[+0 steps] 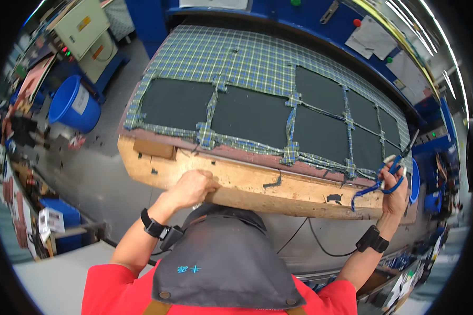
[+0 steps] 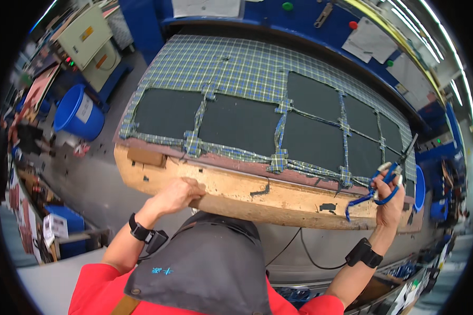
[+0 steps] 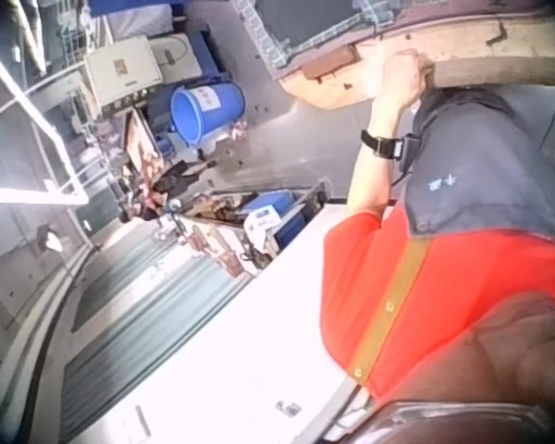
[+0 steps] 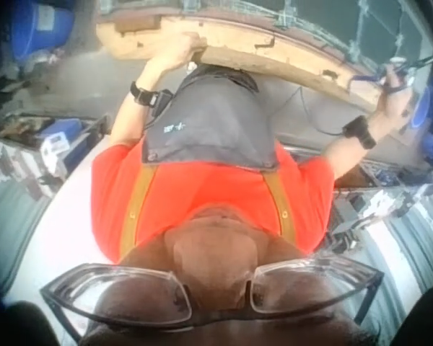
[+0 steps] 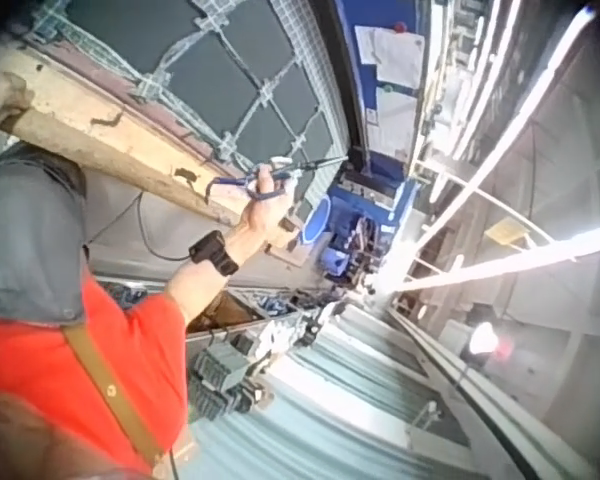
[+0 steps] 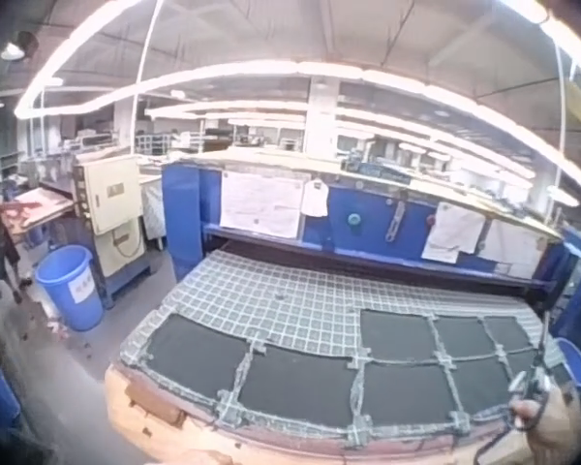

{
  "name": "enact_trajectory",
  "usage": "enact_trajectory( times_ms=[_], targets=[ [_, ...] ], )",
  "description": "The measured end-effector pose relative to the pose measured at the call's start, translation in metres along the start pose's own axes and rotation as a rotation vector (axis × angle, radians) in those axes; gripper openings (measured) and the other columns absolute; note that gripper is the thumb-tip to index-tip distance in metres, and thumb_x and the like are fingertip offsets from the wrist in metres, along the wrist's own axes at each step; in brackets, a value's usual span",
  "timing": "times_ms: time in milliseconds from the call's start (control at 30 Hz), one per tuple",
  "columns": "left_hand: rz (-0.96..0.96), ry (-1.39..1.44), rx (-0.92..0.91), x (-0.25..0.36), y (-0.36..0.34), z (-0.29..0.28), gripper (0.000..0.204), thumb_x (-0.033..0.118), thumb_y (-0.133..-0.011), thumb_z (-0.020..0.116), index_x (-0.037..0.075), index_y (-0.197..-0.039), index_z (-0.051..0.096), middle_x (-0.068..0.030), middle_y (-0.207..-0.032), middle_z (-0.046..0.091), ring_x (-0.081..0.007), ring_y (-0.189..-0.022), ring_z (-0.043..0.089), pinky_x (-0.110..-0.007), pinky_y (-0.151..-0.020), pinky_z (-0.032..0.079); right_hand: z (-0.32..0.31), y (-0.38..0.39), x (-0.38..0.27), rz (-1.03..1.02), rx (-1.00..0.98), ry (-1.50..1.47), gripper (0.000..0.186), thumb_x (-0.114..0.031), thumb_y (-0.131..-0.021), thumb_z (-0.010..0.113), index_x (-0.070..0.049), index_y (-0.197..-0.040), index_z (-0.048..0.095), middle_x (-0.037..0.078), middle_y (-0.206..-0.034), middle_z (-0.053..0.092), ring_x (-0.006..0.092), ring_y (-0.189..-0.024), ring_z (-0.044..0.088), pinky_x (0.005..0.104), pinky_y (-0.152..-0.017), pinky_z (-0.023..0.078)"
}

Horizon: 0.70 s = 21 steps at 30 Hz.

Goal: Cut pieces of plaid fabric from a larger sheet and stack them.

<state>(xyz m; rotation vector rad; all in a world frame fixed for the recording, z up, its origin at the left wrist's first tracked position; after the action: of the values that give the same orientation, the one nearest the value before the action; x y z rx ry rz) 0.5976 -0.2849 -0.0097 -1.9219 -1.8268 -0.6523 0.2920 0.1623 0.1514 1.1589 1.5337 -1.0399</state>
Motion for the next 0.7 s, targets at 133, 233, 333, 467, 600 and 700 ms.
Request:
enact_trajectory(
  times_ms=[133,233,333,467,600,700],
  targets=[
    [0.109,0.101,-0.048,0.002,-0.008,-0.023,0.015,0.006,-0.080,0.069,0.003,-0.093,0.075,-0.0170,-0.085,0.068,-0.0380,-0.086,0.068,-0.047,-0.075,0.054,0.056,0.028,-0.017,0.000,-0.081,-0.065,0.035,-0.018,-0.092,0.075,0.000,-0.118,0.060,0.004,-0.087,0.064,0.0132,-0.073,0.062,0.0254,-0.066,0.050],
    [0.142,0.098,-0.129,-0.009,-0.009,-0.025,0.005,0.005,-0.079,0.068,0.002,-0.083,0.068,-0.0173,-0.086,0.069,-0.0396,-0.084,0.068,-0.048,-0.074,0.053,0.103,0.040,-0.031,0.025,-0.255,-0.230,0.031,-0.028,-0.099,0.069,-0.002,-0.114,0.059,0.000,-0.082,0.059,0.0109,-0.070,0.059,0.0247,-0.061,0.046],
    [0.140,0.062,-0.209,-0.010,-0.020,-0.035,0.017,0.002,-0.076,0.069,0.002,-0.092,0.073,-0.0166,-0.090,0.072,-0.0376,-0.085,0.069,-0.044,-0.075,0.054,0.135,0.033,-0.040,0.051,-0.385,-0.240,0.026,-0.031,-0.104,0.063,-0.006,-0.107,0.058,-0.001,-0.079,0.057,0.0098,-0.068,0.055,0.0242,-0.062,0.046],
    [0.097,0.037,-0.310,-0.007,-0.029,-0.038,0.018,0.003,-0.077,0.068,0.004,-0.093,0.076,-0.0166,-0.088,0.073,-0.0356,-0.086,0.070,-0.042,-0.075,0.055,0.156,0.005,-0.032,0.023,-0.487,-0.351,0.034,-0.039,-0.105,0.059,-0.006,-0.104,0.056,0.001,-0.081,0.057,0.0104,-0.073,0.056,0.0246,-0.067,0.046],
    [-0.019,0.045,-0.326,-0.006,-0.028,-0.039,0.030,0.008,-0.083,0.070,0.011,-0.112,0.080,-0.0151,-0.099,0.077,-0.0310,-0.087,0.073,-0.039,-0.081,0.056,0.177,-0.015,-0.019,0.062,-0.590,-0.582,0.048,-0.054,-0.103,0.058,-0.006,-0.101,0.060,0.003,-0.080,0.057,0.0129,-0.072,0.056,0.0278,-0.067,0.049],
    [-0.001,0.079,-0.405,-0.022,-0.027,-0.038,0.029,0.010,-0.085,0.071,0.008,-0.112,0.079,-0.0142,-0.102,0.078,-0.0301,-0.088,0.074,-0.038,-0.083,0.055,0.192,-0.026,-0.002,0.108,-0.647,-0.641,0.054,-0.059,-0.101,0.057,-0.006,-0.095,0.061,0.004,-0.074,0.058,0.0136,-0.067,0.057,0.0278,-0.064,0.050]
  ],
)
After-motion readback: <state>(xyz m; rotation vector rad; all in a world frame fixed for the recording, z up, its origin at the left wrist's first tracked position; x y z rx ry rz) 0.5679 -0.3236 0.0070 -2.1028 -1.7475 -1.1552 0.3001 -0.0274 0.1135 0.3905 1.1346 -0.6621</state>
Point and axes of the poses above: each hand's wrist, its own y-axis away from the middle knuckle, its own z-axis out of the palm, x = y × z, the point moved 1 cm from there along -y, towards the middle knuckle
